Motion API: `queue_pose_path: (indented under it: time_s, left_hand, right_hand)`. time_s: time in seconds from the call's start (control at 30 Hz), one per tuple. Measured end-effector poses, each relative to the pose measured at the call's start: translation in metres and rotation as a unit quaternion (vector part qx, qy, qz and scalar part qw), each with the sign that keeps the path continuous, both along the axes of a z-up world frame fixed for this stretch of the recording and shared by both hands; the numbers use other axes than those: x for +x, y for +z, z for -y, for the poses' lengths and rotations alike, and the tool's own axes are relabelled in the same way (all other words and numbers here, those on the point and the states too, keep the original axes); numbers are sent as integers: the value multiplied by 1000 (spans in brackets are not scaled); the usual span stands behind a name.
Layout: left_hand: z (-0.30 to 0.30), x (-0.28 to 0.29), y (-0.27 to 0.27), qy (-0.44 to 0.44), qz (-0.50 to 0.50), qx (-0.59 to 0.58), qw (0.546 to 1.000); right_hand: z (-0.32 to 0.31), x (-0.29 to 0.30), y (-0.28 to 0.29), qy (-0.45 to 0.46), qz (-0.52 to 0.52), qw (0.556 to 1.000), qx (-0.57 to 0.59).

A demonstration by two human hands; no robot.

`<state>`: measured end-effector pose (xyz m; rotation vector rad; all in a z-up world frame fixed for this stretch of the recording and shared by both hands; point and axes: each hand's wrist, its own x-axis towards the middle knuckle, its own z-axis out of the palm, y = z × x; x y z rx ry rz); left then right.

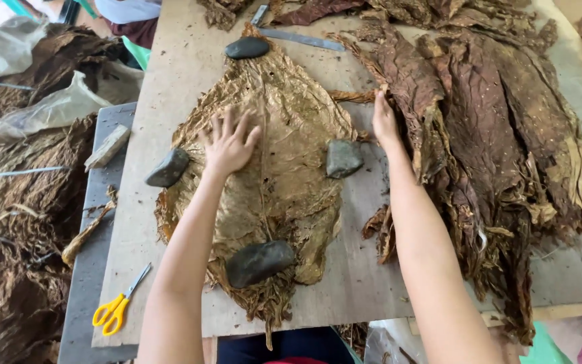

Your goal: Smoothing and flattening large dried leaves on a wooden board using stones as weights.

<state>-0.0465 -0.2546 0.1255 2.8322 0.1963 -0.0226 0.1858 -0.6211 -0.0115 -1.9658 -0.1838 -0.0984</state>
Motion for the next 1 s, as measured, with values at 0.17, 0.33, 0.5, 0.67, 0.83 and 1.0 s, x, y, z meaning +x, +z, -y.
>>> queue_pose_path:
  time_s: [0.17, 0.33, 0.5, 0.67, 0.83, 1.0]
  left_hand:
    - [-35, 4, -48, 78, -76, 38, 993]
    - [-76, 89, -75, 97, 70, 75, 990]
    - [-87, 95, -96, 115, 13, 51, 992]
    - [-70, 76, -59, 214, 32, -14, 976]
    - [-96, 96, -78, 182, -8, -50, 982]
    - [-71, 50, -48, 156, 58, -16, 986]
  right_hand:
    - [-27, -15, 1, -30, 76, 982, -170]
    - [-147, -127, 77, 99, 199, 946, -238]
    - [-174, -165, 97, 164, 31, 898, -407]
    - [-172, -160, 79, 186, 9, 884, -428]
    - [-175, -158, 73, 184, 6, 890, -417]
    - [-180, -163, 73, 159, -1, 894, -419]
